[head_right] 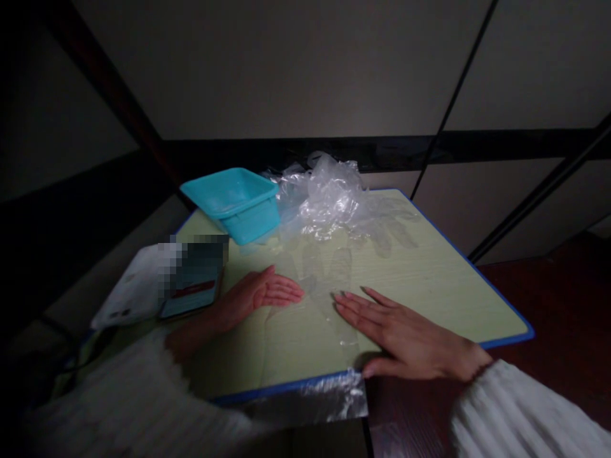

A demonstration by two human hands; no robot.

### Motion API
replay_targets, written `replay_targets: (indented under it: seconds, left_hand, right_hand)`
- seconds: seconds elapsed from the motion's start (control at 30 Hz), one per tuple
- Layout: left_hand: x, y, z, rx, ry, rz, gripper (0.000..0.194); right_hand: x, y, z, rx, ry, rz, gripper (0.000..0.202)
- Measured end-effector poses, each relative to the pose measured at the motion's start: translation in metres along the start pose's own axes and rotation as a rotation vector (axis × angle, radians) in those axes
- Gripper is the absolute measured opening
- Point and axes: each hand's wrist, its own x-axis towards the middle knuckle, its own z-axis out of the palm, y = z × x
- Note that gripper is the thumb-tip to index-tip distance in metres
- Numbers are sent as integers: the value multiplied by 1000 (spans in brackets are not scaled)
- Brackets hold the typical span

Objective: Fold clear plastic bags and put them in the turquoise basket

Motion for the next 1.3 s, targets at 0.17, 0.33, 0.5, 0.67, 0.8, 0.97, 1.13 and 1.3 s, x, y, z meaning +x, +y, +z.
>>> replay_targets:
  seconds: [0.17, 0.33, 0.5, 0.67, 0.8, 0.97, 1.13, 1.3]
  left_hand:
    - [1, -2, -2, 8, -21, 15, 69]
    - [1, 0, -1, 21, -19, 10, 69]
    - [0, 2, 2, 33, 23, 2, 72]
    - [1, -2, 3, 22, 29, 12, 69]
    - [1, -2, 2, -14, 23, -7, 65]
    - [-2, 0, 0, -23, 4, -37, 67]
    - [1, -6, -4, -52, 35, -63, 72]
    - [5, -3, -6, -154, -88, -109, 85]
  right_hand:
    - [-3, -8, -1, -10, -17, -58, 92]
    - [4, -16, 8, -67, -37, -78, 81]
    - [12, -16, 20, -49, -62, -100, 68]
    - [19, -13, 8, 111, -55, -117, 54]
    - [26, -6, -13, 311, -25, -82, 44]
    - [33, 13, -27, 415, 53, 198, 40]
    - [53, 26, -32, 734, -9, 198, 45]
    - [72, 43, -22, 1001, -52, 248, 46]
